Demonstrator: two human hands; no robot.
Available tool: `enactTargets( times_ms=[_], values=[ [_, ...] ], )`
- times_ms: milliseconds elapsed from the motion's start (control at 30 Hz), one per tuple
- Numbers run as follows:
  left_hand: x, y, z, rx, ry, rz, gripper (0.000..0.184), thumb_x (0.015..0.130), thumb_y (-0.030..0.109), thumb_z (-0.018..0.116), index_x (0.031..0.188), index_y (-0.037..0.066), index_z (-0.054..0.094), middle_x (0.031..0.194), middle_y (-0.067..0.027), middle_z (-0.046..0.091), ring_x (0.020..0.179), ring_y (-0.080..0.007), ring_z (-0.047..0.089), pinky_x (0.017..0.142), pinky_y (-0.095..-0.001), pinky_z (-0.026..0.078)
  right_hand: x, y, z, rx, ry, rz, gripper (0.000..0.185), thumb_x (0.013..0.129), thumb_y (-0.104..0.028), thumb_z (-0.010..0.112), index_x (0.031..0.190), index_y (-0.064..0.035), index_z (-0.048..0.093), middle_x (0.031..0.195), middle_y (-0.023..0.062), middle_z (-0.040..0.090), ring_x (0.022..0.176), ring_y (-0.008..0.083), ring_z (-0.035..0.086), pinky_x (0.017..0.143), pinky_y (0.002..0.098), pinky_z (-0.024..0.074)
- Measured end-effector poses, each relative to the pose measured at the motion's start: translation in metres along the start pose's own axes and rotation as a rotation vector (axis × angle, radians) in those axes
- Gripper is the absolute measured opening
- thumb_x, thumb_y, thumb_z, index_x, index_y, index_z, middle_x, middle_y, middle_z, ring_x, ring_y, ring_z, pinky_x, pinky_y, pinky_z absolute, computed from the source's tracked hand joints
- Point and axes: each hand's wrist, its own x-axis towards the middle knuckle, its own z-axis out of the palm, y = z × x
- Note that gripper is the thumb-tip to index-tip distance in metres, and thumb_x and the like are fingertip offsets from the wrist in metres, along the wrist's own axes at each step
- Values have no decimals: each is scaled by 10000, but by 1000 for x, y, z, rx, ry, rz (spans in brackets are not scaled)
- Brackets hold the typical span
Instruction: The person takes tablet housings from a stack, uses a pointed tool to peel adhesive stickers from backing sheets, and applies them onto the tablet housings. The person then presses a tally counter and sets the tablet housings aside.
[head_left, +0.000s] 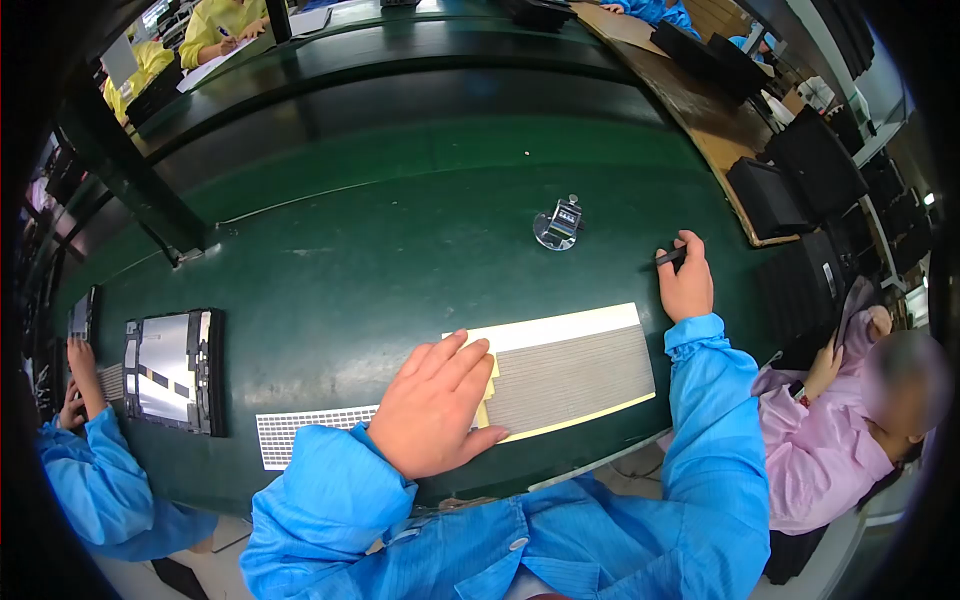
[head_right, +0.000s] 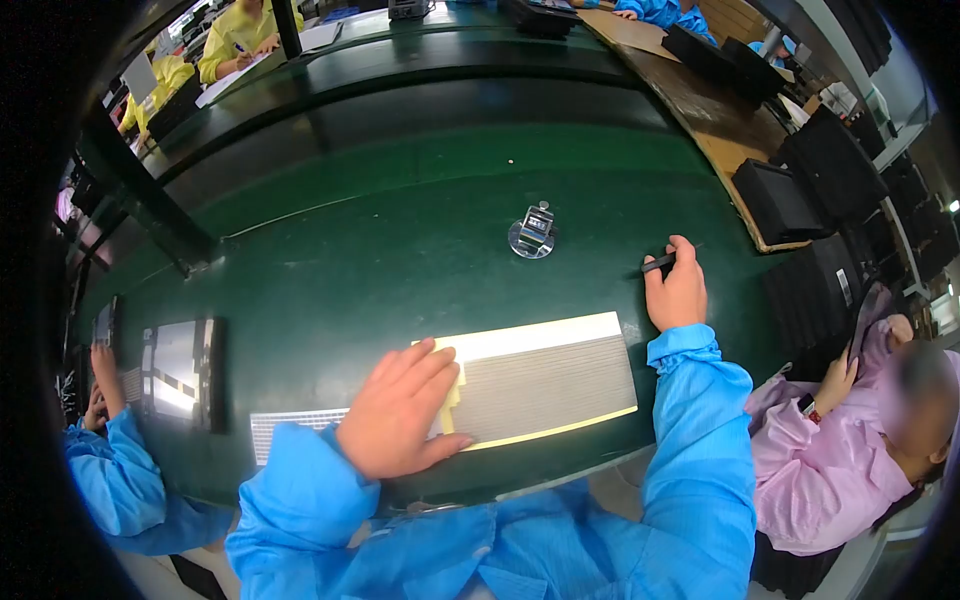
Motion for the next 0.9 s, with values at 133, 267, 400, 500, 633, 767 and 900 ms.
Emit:
enactTargets(
  times_ms=[133,267,400,500,633,767,900],
  values=[
    [2,0,0,38,-10,11,681,712,327,789,1224,-42,531,1293,-215,522,1230,-419,469,988,-488,398,0,-3,0,6,20,8,465,855,-208,672,1256,-45,501,1141,188,632,1079,366,589,908,428,471],
    [2,0,0,17,-9,-2,688,714,331,788,1230,-41,527,1298,-212,520,1235,-417,466,998,-494,388,0,-2,0,6,23,4,451,853,-197,672,1244,-42,509,1141,189,632,1068,372,593,905,429,472],
    [2,-1,1,0,-18,-19,691,722,338,781,1239,-40,523,1307,-207,514,1248,-414,455,1012,-497,376,0,-2,1,-13,27,-6,439,857,-190,666,1241,-44,512,1138,194,632,1062,373,596,898,432,476],
    [2,0,0,1,-35,-32,686,728,343,776,1240,-38,525,1314,-202,510,1254,-412,449,1020,-499,369,-1,0,1,-15,35,-22,402,868,-171,651,1229,-50,522,1122,196,637,1051,371,603,888,431,480],
    [3,1,-1,-2,-51,-37,684,728,348,776,1237,-38,532,1317,-198,507,1252,-414,450,1020,-503,371,0,7,3,91,48,-31,280,909,-146,612,1170,-56,564,1055,180,651,988,332,630,851,391,493],
    [4,2,-2,6,-59,-30,680,721,345,782,1226,-41,540,1308,-204,512,1246,-420,454,1011,-503,385,2,8,-1,214,61,-56,201,958,-172,580,1118,-52,596,946,149,649,887,256,640,808,334,498],
    [5,1,-2,4,-48,-22,675,717,341,784,1217,-44,545,1297,-212,517,1239,-426,457,1007,-500,393,0,12,1,323,108,-97,269,975,-224,575,1205,-89,611,1066,117,610,963,225,600,851,321,478]
  ],
)
